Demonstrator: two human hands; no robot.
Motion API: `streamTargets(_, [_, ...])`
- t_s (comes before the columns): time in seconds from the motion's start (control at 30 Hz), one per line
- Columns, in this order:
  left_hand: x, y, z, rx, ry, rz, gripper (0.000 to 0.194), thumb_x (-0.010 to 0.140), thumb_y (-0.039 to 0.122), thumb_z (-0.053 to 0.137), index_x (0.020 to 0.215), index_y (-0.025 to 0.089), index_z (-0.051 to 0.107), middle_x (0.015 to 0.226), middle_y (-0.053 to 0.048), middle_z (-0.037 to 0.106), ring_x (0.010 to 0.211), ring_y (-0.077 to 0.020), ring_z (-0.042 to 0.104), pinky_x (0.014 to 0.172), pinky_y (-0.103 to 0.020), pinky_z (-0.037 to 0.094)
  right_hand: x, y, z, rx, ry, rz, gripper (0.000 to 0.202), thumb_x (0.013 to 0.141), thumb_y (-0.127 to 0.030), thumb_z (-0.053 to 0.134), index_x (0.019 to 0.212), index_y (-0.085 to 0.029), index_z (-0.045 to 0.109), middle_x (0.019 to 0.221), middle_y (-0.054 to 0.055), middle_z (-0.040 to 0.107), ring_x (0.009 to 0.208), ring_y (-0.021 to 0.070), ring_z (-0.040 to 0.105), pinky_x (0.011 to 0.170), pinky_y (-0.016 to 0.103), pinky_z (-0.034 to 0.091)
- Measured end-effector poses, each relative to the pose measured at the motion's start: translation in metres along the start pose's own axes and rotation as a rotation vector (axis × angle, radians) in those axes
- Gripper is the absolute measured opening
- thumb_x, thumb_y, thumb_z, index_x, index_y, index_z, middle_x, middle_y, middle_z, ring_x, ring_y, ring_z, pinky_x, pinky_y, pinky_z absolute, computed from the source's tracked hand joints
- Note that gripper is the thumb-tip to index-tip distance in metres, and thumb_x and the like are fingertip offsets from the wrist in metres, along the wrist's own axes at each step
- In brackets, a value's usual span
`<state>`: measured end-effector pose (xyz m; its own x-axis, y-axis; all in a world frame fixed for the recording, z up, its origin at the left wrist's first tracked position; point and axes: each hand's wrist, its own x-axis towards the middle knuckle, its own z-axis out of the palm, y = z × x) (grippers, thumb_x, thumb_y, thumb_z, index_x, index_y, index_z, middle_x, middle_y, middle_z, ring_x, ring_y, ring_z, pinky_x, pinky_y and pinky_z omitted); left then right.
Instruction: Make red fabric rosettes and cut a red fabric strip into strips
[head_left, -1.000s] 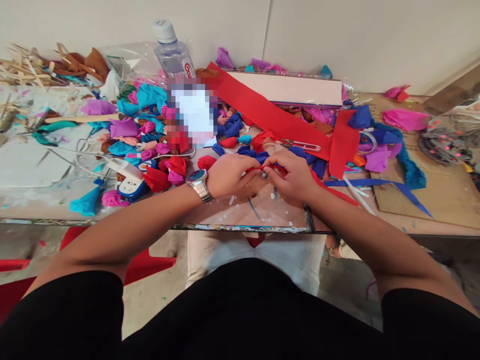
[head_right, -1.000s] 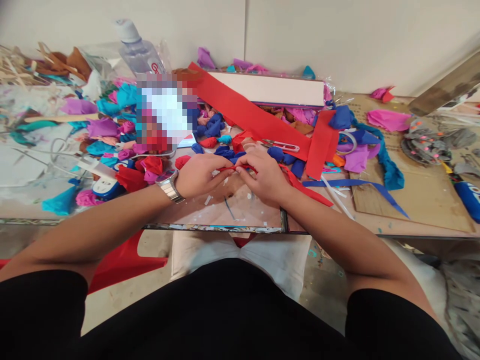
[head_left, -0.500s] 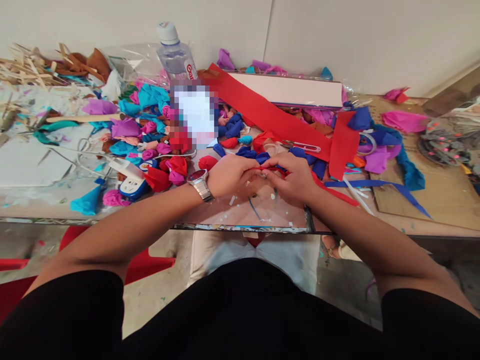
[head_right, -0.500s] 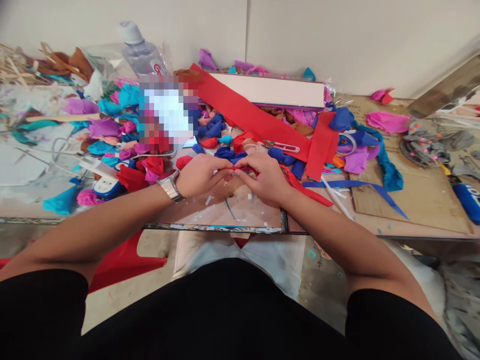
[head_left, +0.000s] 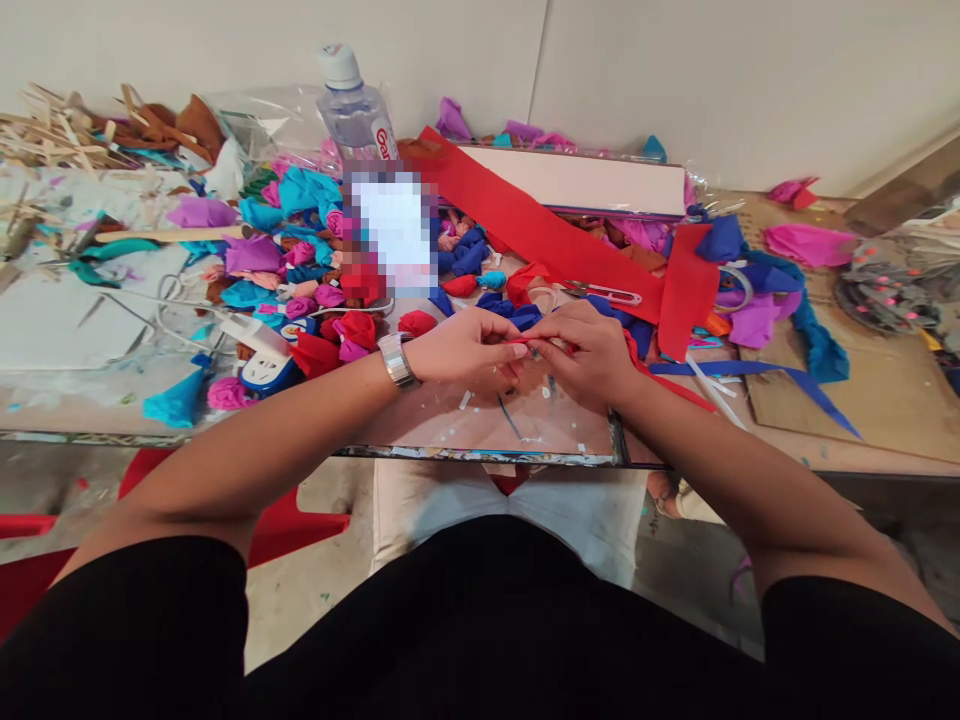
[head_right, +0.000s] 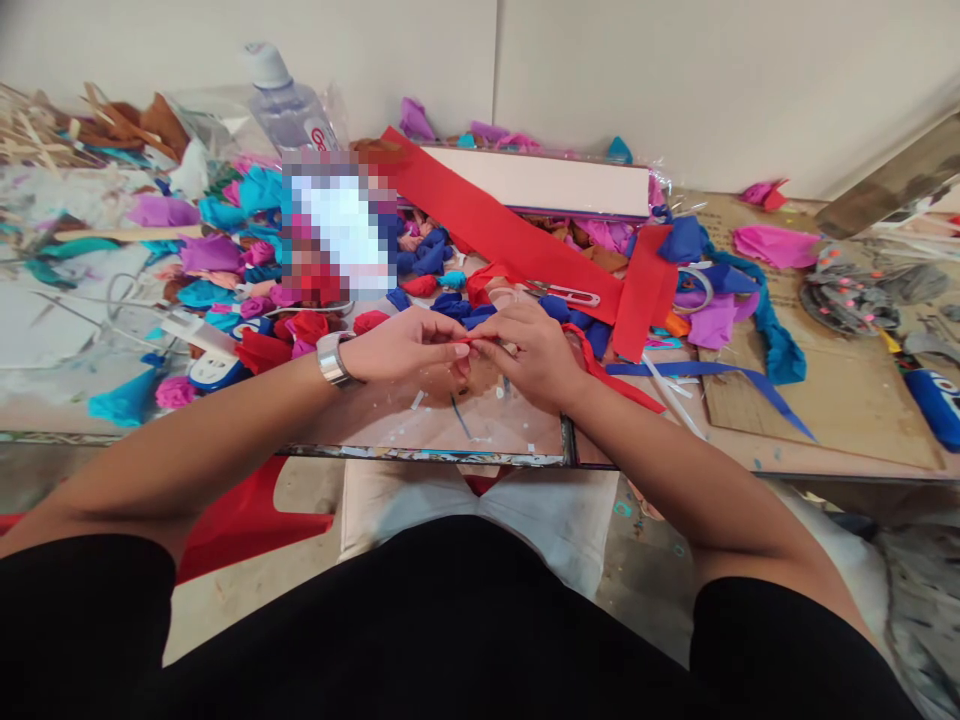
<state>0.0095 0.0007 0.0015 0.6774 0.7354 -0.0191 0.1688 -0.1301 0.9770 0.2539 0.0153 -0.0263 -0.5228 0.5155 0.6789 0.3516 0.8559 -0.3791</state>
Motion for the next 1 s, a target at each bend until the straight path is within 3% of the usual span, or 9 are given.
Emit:
streamTargets(0.1, [-0.001,0.0,-0.001,-0.22,-0.033,-0.019,0.045,0.101,0.059,0.072,0.101,0.015,0.079,0.093,-0.012,0.085,0.085,-0.0224,0.084,0.084,-0.037,0.069,0.001,0.004,-0.003,-0.034,0.022,-0.126,0.009,0.104,-0.032,0.075,0.107,-0.031,0.083,0.099,0.002,0.087,0.095,0.023,0.079,0.095,0.043,0.059])
streamTargets(0.17, [-0.001,0.0,-0.002,-0.197,-0.02,-0.01,0.048,0.098,0.062,0.076,0.098,0.014,0.079,0.091,-0.012,0.085,0.082,-0.0215,0.083,0.083,-0.036,0.069,0.001,0.006,-0.005,-0.061,0.02,-0.154,0.01,0.104,-0.031,0.075,0.11,-0.032,0.082,0.1,0.001,0.087,0.095,0.0232,0.079,0.095,0.044,0.058])
streamTargets(0.4, [0.0,0.001,-0.002,0.174,0.178,0.088,0.036,0.102,0.049,0.073,0.092,0.015,0.08,0.081,-0.006,0.083,0.073,-0.0164,0.079,0.073,-0.027,0.062,0.001,0.004,-0.006,-0.134,0.015,-0.06,0.011,0.103,-0.039,0.076,0.101,-0.03,0.083,0.095,0.003,0.086,0.094,0.0258,0.078,0.091,0.045,0.058])
streamTargets(0.53, [-0.003,-0.002,0.004,0.505,0.346,0.266,0.026,0.106,0.038,0.068,0.099,0.018,0.083,0.083,-0.002,0.083,0.073,-0.0146,0.077,0.072,-0.026,0.056,0.001,-0.001,-0.004,-0.099,0.053,-0.007,0.013,0.102,-0.04,0.076,0.098,-0.029,0.082,0.094,0.004,0.085,0.095,0.0265,0.078,0.092,0.045,0.059])
streamTargets(0.67, [-0.004,-0.011,0.005,0.857,0.463,0.449,0.027,0.11,0.037,0.063,0.108,0.02,0.084,0.095,-0.005,0.085,0.084,-0.0175,0.079,0.073,-0.028,0.053,0.003,-0.008,-0.002,-0.02,0.08,0.068,0.013,0.101,-0.041,0.077,0.098,-0.029,0.081,0.095,0.003,0.084,0.096,0.0258,0.076,0.095,0.046,0.058])
streamTargets(0.87, [-0.003,-0.017,0.001,1.011,0.462,0.576,0.027,0.113,0.034,0.057,0.115,0.02,0.081,0.101,-0.006,0.085,0.09,-0.0181,0.079,0.079,-0.03,0.055,0.006,-0.014,-0.002,-0.015,0.145,0.119,0.016,0.097,-0.045,0.082,0.091,-0.029,0.083,0.093,0.004,0.081,0.104,0.028,0.07,0.101,0.051,0.054])
streamTargets(1.0, [-0.003,-0.016,0.001,1.03,0.477,0.594,0.029,0.114,0.036,0.056,0.115,0.02,0.08,0.102,-0.007,0.084,0.091,-0.0189,0.078,0.081,-0.032,0.056,0.005,-0.017,-0.002,0.007,0.141,0.126,0.016,0.098,-0.044,0.081,0.092,-0.029,0.08,0.092,0.002,0.081,0.098,0.0267,0.07,0.1,0.05,0.053])
